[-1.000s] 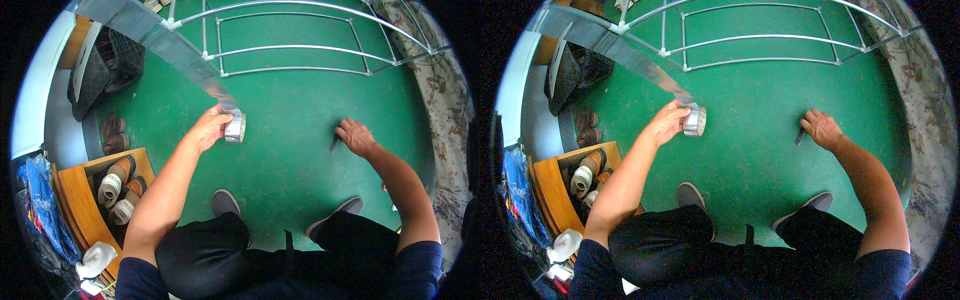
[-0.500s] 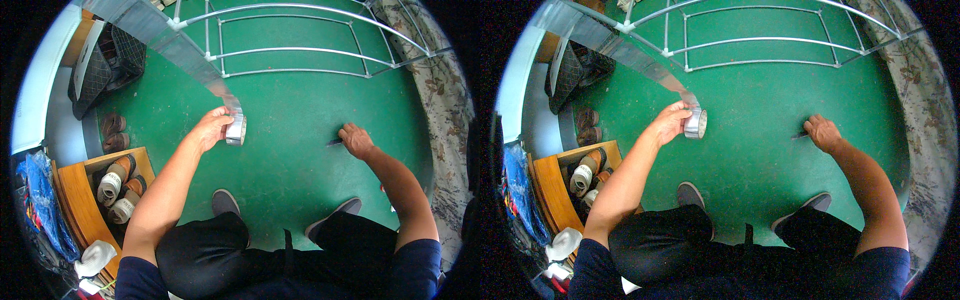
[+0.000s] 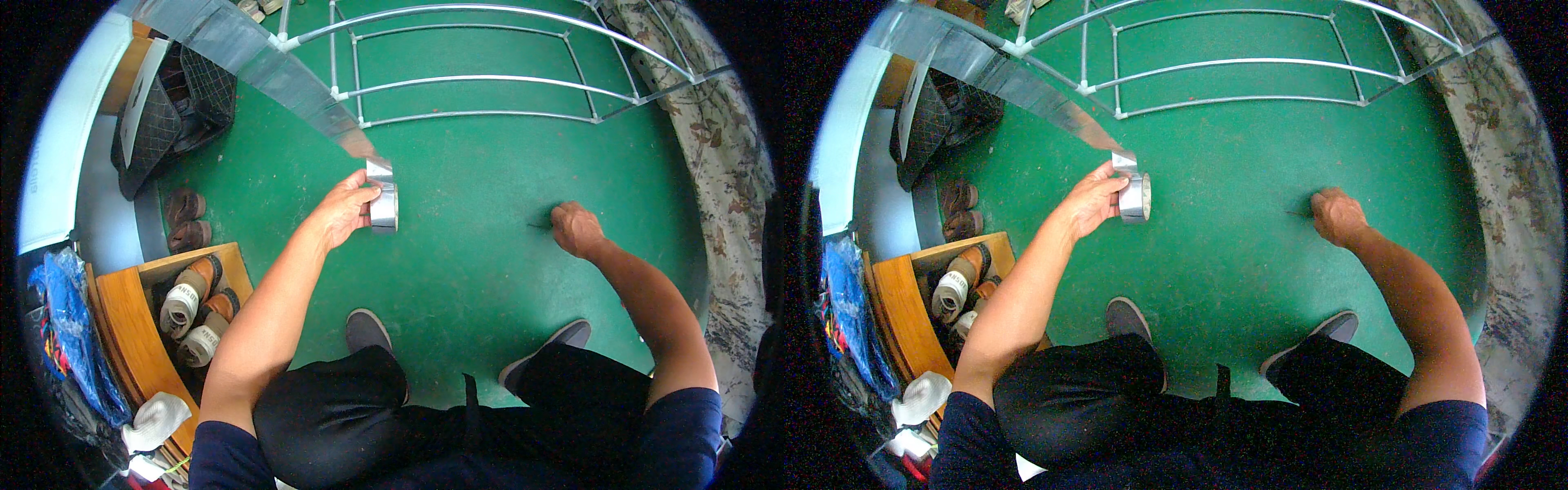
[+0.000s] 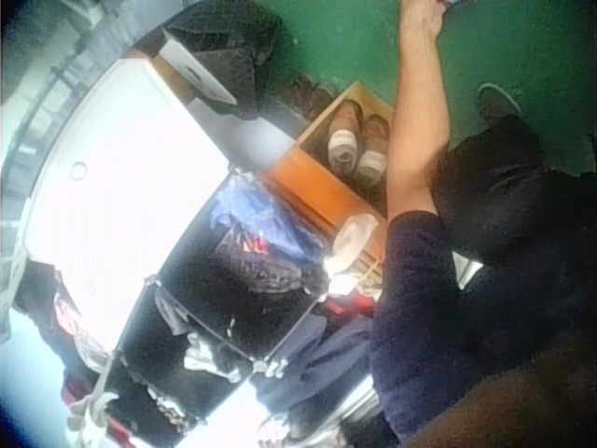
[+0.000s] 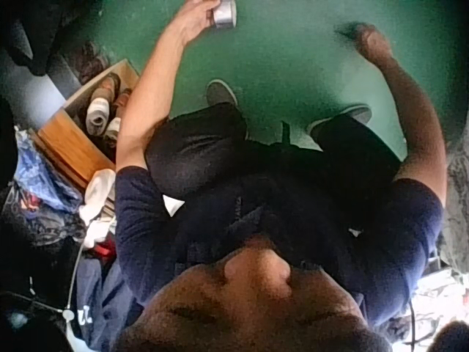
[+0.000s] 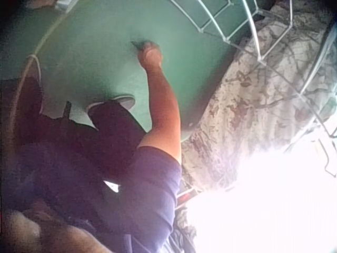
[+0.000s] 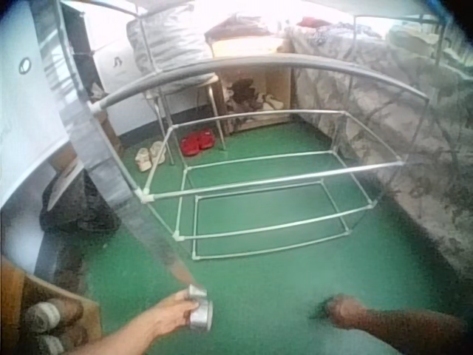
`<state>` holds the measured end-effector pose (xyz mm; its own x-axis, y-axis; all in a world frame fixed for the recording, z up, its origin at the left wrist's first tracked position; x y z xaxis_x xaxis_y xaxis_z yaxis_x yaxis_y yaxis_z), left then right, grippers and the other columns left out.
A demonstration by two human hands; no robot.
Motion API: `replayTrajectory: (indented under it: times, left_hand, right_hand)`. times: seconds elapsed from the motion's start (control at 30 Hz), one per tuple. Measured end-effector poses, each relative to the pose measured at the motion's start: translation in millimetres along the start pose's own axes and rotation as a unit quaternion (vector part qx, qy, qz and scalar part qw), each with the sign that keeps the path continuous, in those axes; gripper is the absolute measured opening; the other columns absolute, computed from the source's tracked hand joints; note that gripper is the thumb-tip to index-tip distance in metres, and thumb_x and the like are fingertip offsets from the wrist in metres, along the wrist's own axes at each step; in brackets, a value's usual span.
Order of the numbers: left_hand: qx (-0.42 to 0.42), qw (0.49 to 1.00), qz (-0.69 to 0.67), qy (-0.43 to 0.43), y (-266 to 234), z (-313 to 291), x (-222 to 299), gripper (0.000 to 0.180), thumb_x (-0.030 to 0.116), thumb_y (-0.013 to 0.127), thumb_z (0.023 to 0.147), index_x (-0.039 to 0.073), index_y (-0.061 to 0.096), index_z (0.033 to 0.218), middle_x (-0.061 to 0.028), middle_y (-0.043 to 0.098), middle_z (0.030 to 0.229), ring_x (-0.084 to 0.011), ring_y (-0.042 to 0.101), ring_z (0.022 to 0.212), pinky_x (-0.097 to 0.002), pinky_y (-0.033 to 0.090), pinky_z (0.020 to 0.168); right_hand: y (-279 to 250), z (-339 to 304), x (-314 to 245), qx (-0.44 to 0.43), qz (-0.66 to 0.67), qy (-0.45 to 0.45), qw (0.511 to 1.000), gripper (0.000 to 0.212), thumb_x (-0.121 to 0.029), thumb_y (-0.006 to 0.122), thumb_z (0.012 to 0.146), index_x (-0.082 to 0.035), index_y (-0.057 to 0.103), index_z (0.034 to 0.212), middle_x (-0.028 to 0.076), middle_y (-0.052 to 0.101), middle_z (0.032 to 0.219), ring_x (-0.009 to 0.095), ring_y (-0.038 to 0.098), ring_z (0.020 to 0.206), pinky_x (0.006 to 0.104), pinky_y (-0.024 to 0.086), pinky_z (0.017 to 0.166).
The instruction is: The person repairs a metal drying rack by applying duct tape to its frame. They first adjust the rack's position, then unroll and wrap silver duct tape around a metal bar, and finally cut the tape with a knife.
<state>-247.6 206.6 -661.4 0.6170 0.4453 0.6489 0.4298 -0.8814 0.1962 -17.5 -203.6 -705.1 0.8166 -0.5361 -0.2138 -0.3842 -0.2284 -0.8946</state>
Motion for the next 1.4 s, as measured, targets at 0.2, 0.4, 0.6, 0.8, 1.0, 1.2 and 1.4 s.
replayTrajectory:
  times: [0.2, 0.4, 0.6, 0.8, 1.0, 1.2, 1.4]
  left_hand:
    - [0.009, 0.999, 0.038, 0.01, 9, 0, 5, 0.037, 0.016, 0.054, 0.109, 0.017, 0.053, 0.145, -0.0055, 0.069, 0.129, -0.0211, 0.071, 0.107, -0.0435, 0.06, 0.091]
    - [-0.007, 0.999, 0.041, 0.028, 14, -6, 9, 0.034, 0.02, 0.054, 0.11, 0.017, 0.053, 0.143, -0.0052, 0.069, 0.127, -0.0199, 0.07, 0.107, -0.043, 0.06, 0.091]
    - [-0.007, 0.996, 0.084, 0.039, 17, -9, 13, 0.031, 0.023, 0.054, 0.111, 0.018, 0.054, 0.141, -0.0044, 0.069, 0.124, -0.018, 0.07, 0.105, -0.0406, 0.06, 0.089]
    - [-0.023, 0.995, 0.081, 0.049, 23, -15, 17, 0.031, 0.025, 0.054, 0.111, 0.017, 0.054, 0.141, -0.0028, 0.069, 0.122, -0.0156, 0.069, 0.103, -0.0396, 0.059, 0.088]
    - [-0.034, 0.991, 0.113, 0.061, 30, -23, 23, 0.036, 0.025, 0.054, 0.111, 0.016, 0.051, 0.146, -0.0013, 0.068, 0.12, -0.0133, 0.067, 0.103, -0.0381, 0.058, 0.088]
    - [-0.049, 0.991, 0.116, 0.048, 30, -21, 21, 0.039, 0.025, 0.053, 0.112, 0.015, 0.049, 0.15, -0.0015, 0.066, 0.122, -0.0139, 0.066, 0.104, -0.0377, 0.057, 0.09]
    - [-0.043, 0.99, 0.126, 0.053, 42, -26, 25, 0.034, 0.026, 0.055, 0.111, 0.012, 0.054, 0.143, 0.0017, 0.067, 0.11, -0.0094, 0.062, 0.092, -0.0327, 0.055, 0.08]
  right_hand:
    - [-39, 37, -65, 0.021, 0.178, -0.007, 0.984, 0.016, -0.018, 0.066, 0.086, -0.006, 0.061, 0.095, 0.018, 0.068, 0.082, 0.041, 0.068, 0.079, 0.0546, 0.053, 0.074]
    - [-81, 70, -147, 0.088, 0.347, -0.076, 0.93, 0.011, -0.014, 0.067, 0.088, -0.007, 0.061, 0.093, 0.017, 0.07, 0.084, 0.039, 0.07, 0.079, 0.0495, 0.055, 0.073]
    - [-101, 79, -184, 0.159, 0.337, -0.135, 0.918, 0.007, -0.01, 0.068, 0.089, -0.007, 0.062, 0.093, 0.014, 0.07, 0.09, 0.037, 0.069, 0.084, 0.0481, 0.055, 0.073]
    - [-102, 83, -193, 0.173, 0.334, -0.167, 0.911, 0.008, -0.009, 0.07, 0.09, -0.007, 0.063, 0.093, 0.014, 0.069, 0.091, 0.038, 0.069, 0.086, 0.0487, 0.055, 0.075]
    - [-97, 88, -193, 0.179, 0.332, -0.175, 0.909, 0.008, -0.01, 0.07, 0.09, -0.006, 0.063, 0.094, 0.014, 0.069, 0.093, 0.038, 0.069, 0.088, 0.0489, 0.055, 0.076]
    - [-99, 90, -195, 0.164, 0.326, -0.168, 0.916, 0.009, -0.01, 0.07, 0.09, -0.006, 0.063, 0.094, 0.015, 0.069, 0.094, 0.039, 0.068, 0.091, 0.0498, 0.054, 0.079]
    - [-95, 88, -194, 0.162, 0.322, -0.165, 0.918, 0.009, -0.01, 0.069, 0.089, -0.007, 0.063, 0.094, 0.015, 0.069, 0.094, 0.039, 0.068, 0.091, 0.0502, 0.054, 0.079]
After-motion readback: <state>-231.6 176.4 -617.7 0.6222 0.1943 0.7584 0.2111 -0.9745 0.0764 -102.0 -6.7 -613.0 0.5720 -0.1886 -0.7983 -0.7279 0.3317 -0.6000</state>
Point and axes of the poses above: each hand's wrist, its own z-axis towards the middle knuckle, its own y-axis out of the palm, x = y × z, the point moved 4 cm from there along z, towards the middle knuckle
